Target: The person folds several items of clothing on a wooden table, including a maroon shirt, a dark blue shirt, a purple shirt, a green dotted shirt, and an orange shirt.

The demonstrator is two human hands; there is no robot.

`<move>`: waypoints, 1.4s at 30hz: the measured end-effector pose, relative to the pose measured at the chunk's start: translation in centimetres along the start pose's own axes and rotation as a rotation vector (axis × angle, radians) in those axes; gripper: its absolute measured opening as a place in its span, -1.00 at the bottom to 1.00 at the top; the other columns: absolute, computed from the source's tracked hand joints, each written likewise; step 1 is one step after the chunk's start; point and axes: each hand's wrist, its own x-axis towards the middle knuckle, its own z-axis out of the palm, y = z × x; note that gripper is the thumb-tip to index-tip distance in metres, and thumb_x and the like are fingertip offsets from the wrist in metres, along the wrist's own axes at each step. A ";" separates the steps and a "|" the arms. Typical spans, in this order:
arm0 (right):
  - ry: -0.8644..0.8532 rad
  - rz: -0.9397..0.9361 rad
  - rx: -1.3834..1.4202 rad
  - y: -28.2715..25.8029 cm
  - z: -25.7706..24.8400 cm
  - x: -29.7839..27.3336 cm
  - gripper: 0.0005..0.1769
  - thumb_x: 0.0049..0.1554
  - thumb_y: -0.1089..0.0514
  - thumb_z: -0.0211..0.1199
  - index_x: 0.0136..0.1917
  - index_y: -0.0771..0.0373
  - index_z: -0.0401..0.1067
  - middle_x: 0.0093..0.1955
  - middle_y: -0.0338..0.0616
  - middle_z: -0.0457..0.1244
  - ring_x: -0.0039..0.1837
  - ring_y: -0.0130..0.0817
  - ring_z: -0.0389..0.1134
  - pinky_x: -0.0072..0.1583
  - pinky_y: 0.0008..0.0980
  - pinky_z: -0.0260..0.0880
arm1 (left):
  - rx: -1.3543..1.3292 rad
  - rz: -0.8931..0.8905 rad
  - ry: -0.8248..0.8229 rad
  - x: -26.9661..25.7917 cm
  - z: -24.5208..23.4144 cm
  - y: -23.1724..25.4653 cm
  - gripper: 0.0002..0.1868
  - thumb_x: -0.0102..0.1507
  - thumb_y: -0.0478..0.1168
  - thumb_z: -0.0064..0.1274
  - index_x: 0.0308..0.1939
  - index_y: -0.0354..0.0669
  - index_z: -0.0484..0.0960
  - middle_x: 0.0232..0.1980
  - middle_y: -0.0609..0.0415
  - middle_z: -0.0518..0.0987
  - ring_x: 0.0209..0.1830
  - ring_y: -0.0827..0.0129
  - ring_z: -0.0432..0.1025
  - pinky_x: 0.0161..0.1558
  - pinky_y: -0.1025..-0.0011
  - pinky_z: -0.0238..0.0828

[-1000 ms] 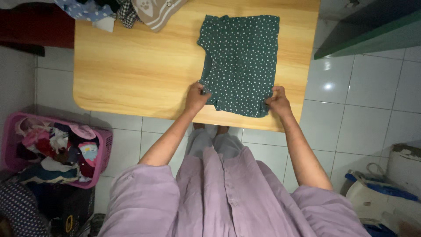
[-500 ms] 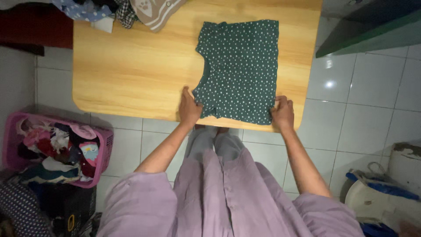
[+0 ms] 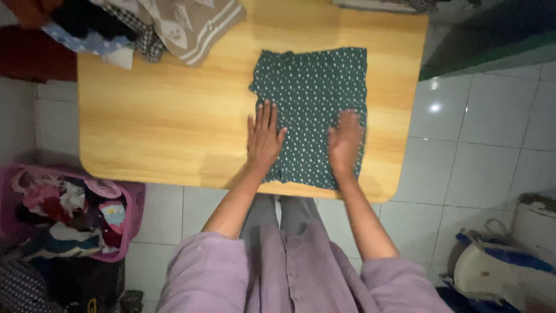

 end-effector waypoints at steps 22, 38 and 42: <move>0.097 -0.039 -0.073 0.3 0.3 9.2 -0.35 0.31 0.15 0.13 0.58 0.46 0.11 0.64 0.28 -0.02 0.65 0.22 -0.06 0.59 0.18 -0.16 | 0.127 0.053 -0.091 5.4 -2.3 -1.5 -0.22 0.43 0.07 -0.16 0.60 -0.26 0.02 0.69 -0.09 -0.06 0.69 0.13 -0.14 0.55 -0.14 -0.22; 0.010 -0.036 -0.139 4.2 -2.9 -4.3 -0.36 0.34 0.06 0.14 0.59 0.34 0.15 0.68 0.09 -0.02 0.66 0.07 -0.02 0.58 0.04 -0.06 | 0.114 0.143 -0.109 -5.4 -1.7 -4.1 -0.27 0.40 0.09 -0.07 0.57 -0.13 0.17 0.66 -0.06 0.02 0.66 0.09 -0.08 0.50 -0.22 -0.20; -0.147 -0.177 -0.131 5.5 -8.1 -6.1 -0.33 0.21 -0.04 0.28 0.53 0.17 0.28 0.63 0.05 0.04 0.61 0.05 0.05 0.55 -0.04 0.08 | 0.039 0.265 -0.155 -7.2 -4.8 -4.6 -0.20 0.31 0.16 0.03 0.53 -0.12 0.22 0.60 -0.13 0.10 0.59 -0.01 -0.02 0.43 -0.19 -0.09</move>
